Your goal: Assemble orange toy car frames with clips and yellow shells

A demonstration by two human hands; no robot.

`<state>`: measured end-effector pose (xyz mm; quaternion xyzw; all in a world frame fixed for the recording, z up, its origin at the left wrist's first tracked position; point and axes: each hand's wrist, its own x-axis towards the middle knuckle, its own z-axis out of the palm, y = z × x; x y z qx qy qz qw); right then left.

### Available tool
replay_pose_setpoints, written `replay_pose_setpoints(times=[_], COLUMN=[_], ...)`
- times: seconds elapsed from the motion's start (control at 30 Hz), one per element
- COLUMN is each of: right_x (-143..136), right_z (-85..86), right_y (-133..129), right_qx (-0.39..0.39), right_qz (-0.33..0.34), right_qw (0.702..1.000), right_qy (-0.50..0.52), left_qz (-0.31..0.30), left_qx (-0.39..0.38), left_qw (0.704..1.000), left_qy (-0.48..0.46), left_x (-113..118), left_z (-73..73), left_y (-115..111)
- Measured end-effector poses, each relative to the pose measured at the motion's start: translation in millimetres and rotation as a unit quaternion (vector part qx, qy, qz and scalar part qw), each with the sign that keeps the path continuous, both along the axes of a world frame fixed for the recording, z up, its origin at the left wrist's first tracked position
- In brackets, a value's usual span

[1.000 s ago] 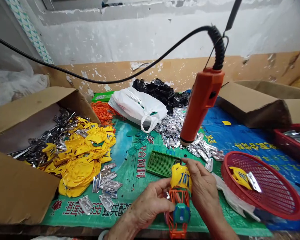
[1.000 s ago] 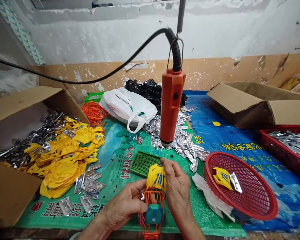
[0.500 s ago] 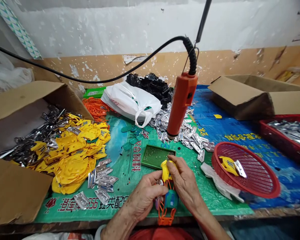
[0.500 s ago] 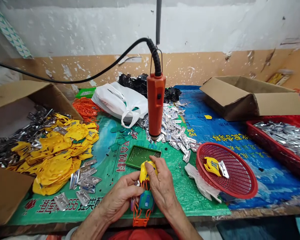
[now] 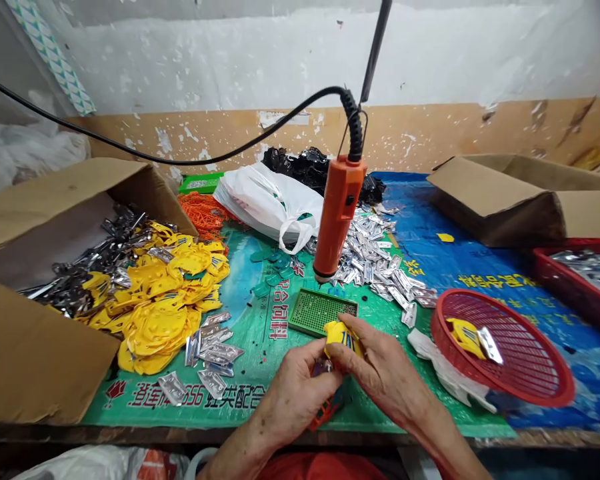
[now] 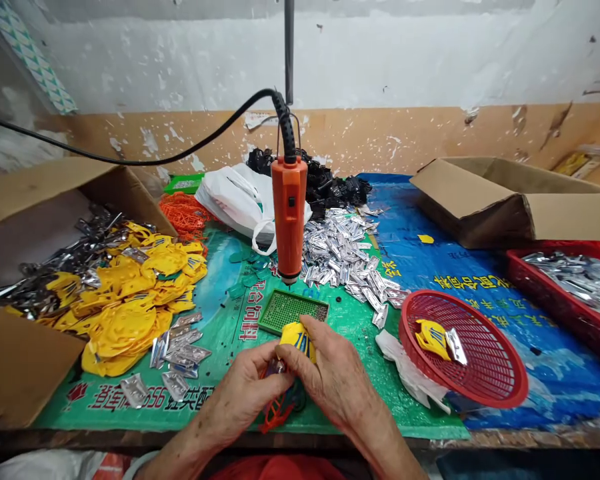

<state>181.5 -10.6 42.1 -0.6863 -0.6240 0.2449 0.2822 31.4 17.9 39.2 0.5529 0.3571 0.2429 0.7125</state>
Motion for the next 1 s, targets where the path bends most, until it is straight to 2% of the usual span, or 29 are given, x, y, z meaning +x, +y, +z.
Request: replay_pose_setpoints(times=[0.17, 0.27, 0.33, 0.43, 0.5, 0.6, 0.7, 0.8, 1.0], right_x=[2, 1, 1, 0, 0, -1, -3, -4, -3], right_z=[8.6, 8.3, 7.5, 5.3, 1.6, -9.7, -25.7, -40.0, -50.6], right_y=[1, -3, -8, -14, -17, -21, -24, -29, -37], right_qx=[-0.051, -0.043, -0.023, -0.027, -0.029, 0.038, 0.116, 0.141, 0.124], right_qz=[0.008, 0.010, 0.007, 0.014, 0.009, -0.021, -0.032, -0.027, -0.041], right_qw=[0.995, 0.988, 0.982, 0.958, 0.929, 0.876, 0.836, 0.822, 0.828], right_qy=[0.091, 0.147, 0.188, 0.284, 0.369, 0.480, 0.535, 0.551, 0.545], left_qz=[-0.006, 0.012, 0.019, 0.016, 0.017, 0.032, 0.044, 0.045, 0.062], left_qx=[0.067, 0.170, 0.257, 0.387, 0.472, 0.575, 0.632, 0.672, 0.741], left_qw=[0.996, 0.980, 0.959, 0.913, 0.871, 0.801, 0.744, 0.696, 0.625], left_qy=[0.055, 0.101, 0.117, 0.129, 0.134, 0.163, 0.215, 0.248, 0.238], left_x=[0, 1, 1, 0, -1, -5, -8, -8, -5], left_z=[1.7, 1.5, 1.2, -0.2, -1.9, -5.1, -9.2, -14.2, -18.8], left_y=[-4, -7, -10, -15, -17, -19, -20, -22, -25])
